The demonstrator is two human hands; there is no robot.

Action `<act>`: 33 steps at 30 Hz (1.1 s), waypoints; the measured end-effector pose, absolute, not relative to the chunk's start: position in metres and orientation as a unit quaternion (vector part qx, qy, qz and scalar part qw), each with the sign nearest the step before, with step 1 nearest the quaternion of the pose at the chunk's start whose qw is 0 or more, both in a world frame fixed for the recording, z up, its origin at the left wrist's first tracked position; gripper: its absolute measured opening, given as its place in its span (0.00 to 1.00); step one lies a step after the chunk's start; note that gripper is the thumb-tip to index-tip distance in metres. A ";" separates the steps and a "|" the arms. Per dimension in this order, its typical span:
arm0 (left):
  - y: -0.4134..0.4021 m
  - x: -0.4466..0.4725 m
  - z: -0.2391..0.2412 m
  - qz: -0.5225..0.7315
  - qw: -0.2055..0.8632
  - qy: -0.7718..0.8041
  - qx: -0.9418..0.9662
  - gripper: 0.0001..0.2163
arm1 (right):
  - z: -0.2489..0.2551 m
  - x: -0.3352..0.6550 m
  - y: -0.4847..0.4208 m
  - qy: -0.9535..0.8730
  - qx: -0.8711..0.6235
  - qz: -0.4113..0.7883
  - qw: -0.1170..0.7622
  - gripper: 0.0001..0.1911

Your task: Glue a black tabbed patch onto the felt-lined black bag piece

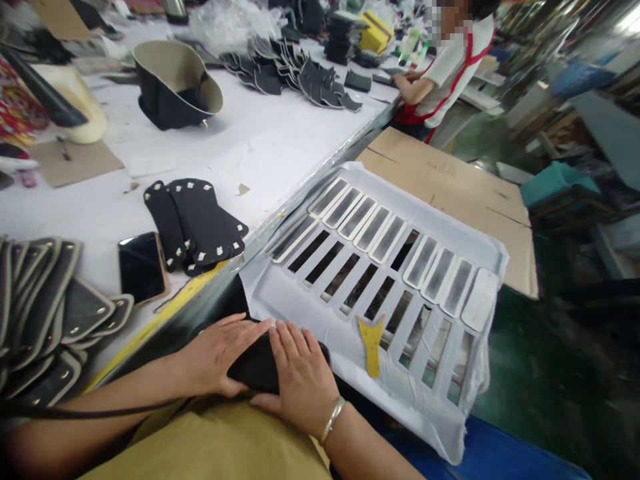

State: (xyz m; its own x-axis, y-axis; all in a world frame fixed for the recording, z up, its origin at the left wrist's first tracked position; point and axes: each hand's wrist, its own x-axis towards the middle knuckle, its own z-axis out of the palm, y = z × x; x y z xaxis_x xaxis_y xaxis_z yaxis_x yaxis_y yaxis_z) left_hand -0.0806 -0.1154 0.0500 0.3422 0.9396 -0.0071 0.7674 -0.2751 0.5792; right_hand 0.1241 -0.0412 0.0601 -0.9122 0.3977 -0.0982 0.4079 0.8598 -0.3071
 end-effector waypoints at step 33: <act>-0.147 -0.138 0.034 0.242 0.241 0.580 0.739 0.50 | 0.063 0.090 -0.041 0.959 0.215 -0.183 0.024 0.43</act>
